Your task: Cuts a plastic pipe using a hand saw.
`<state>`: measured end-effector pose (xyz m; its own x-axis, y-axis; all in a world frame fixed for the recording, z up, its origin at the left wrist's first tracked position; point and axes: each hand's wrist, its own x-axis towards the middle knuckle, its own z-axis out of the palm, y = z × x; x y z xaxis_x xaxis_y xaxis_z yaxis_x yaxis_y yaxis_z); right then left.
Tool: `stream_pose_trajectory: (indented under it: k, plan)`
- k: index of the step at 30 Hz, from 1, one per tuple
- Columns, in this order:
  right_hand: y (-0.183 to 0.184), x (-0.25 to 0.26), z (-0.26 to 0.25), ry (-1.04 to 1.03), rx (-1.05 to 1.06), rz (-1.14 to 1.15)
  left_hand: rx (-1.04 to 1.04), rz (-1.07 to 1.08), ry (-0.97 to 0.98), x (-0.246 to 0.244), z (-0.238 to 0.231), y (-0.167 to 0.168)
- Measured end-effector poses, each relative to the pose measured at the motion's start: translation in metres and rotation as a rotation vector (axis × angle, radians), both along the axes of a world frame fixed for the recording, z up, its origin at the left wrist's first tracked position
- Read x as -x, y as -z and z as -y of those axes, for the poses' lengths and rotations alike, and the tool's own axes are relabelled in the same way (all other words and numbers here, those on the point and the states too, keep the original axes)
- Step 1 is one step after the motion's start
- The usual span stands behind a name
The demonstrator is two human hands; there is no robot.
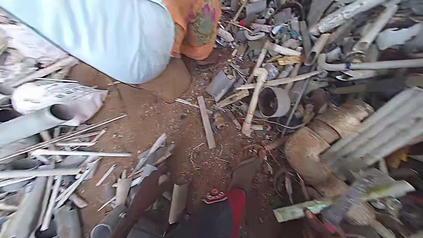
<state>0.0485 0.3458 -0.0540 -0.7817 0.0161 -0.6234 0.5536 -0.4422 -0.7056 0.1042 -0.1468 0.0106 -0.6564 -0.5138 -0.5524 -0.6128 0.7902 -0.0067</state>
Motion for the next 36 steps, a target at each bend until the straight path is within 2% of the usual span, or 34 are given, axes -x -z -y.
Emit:
stream_pose_trajectory:
  k: [2,3,5,6,9,12,13,14,16,18,19,22,24,27,30,34,36]
  plan:
    - [-0.01,0.003,0.006,0.065,-0.044,0.015,-0.067,-0.101,0.096,0.012,-0.017,0.019]
    - [-0.012,0.008,0.008,0.088,-0.047,0.011,-0.204,-0.149,0.104,0.034,-0.044,0.022]
    - [-0.011,0.021,0.009,0.109,-0.022,-0.001,-0.604,-0.24,0.171,0.08,-0.116,0.026]
    - [-0.009,0.027,0.009,0.105,0.014,-0.008,-0.831,-0.209,0.218,0.1,-0.152,0.028]
    - [0.002,0.039,0.011,0.109,0.175,0.003,-1.334,0.186,0.348,0.146,-0.238,0.032]
    - [0.008,0.036,0.015,0.096,0.24,0.018,-1.557,0.576,0.337,0.169,-0.285,0.035]
    - [0.007,0.035,0.014,0.092,0.199,0.013,-1.532,0.625,0.291,0.169,-0.29,0.034]
    - [0.004,0.034,0.012,0.064,0.063,0.001,-1.47,0.598,0.262,0.166,-0.292,0.034]
    - [-0.003,0.03,0.005,-0.152,-0.495,-0.068,-1.284,0.433,0.315,0.157,-0.289,0.039]
    - [-0.008,0.021,0.007,-0.331,-1.024,-0.256,-1.19,0.351,0.369,0.151,-0.283,0.042]
    - [-0.011,0.015,0.01,-0.408,-1.172,-0.368,-1.188,0.333,0.36,0.149,-0.283,0.041]
    - [-0.006,0.002,0.018,-0.668,-1.421,-0.714,-1.151,0.349,0.336,0.15,-0.289,0.023]
    - [0.004,0.003,0.013,-0.689,-1.501,-0.771,-1.083,0.335,0.375,0.15,-0.291,0.019]
    - [0.011,0.014,0.0,-0.618,-1.56,-0.598,-1.013,0.337,0.43,0.154,-0.291,0.019]
    - [-0.004,0.009,0.013,-0.599,-1.51,-0.451,-1.016,0.33,0.417,0.154,-0.297,0.017]
    - [0.001,-0.002,0.016,-0.683,-1.468,-0.673,-1.032,0.323,0.362,0.147,-0.297,0.017]
    - [0.003,0.014,0.001,-0.62,-1.488,-0.551,-1.063,0.331,0.32,0.147,-0.296,0.016]
